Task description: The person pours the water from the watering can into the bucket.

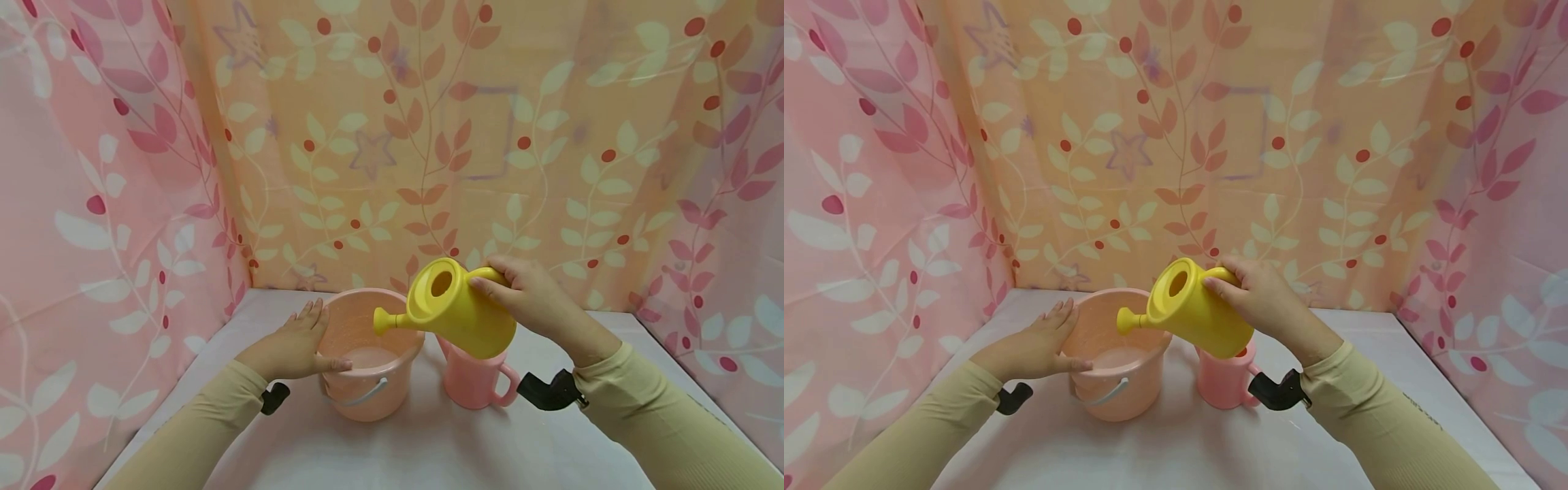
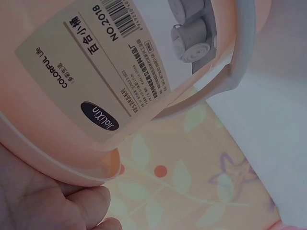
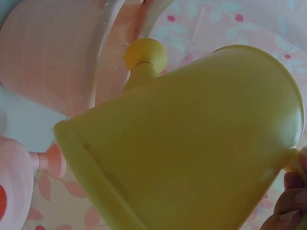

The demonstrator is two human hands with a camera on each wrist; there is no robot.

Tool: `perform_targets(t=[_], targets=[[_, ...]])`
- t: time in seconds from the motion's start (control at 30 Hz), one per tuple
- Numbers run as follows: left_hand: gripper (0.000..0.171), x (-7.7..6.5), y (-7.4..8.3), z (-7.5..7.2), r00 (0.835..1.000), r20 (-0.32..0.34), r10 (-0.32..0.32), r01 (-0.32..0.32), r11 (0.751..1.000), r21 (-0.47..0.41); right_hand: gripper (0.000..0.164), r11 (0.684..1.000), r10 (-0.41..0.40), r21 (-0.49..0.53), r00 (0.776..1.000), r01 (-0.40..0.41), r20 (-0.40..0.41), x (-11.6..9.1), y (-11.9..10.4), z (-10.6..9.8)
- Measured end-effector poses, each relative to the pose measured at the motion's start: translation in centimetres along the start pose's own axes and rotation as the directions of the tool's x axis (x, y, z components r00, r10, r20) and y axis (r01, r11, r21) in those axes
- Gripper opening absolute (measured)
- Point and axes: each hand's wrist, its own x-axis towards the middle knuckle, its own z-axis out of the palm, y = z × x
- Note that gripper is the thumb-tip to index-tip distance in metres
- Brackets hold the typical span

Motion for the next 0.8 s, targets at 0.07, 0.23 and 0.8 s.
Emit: perform_targets(t=[0.07, 0.23, 0.8], targets=[[0.118, 0.05, -0.06, 0.04, 1.0, 0.001, -0.001, 0.001, 1.0, 0.002, 0.024, 1.0, 0.005, 0.003, 1.0, -0.005, 0.004, -0.01, -0.07, -0.01], [0.119, 0.03, -0.09, 0.06, 1.0, 0.002, -0.003, 0.003, 1.0, 0.0, 0.024, 1.0, 0.003, 0.002, 1.0, -0.003, 0.005, -0.05, -0.04, 0.01], [0.119, -0.07, 0.06, -0.08, 1.0, 0.002, -0.001, 0.001, 1.0, -0.009, 0.024, 1.0, 0.007, 0.008, 1.0, -0.007, 0.012, -0.06, -0.26, 0.1]])
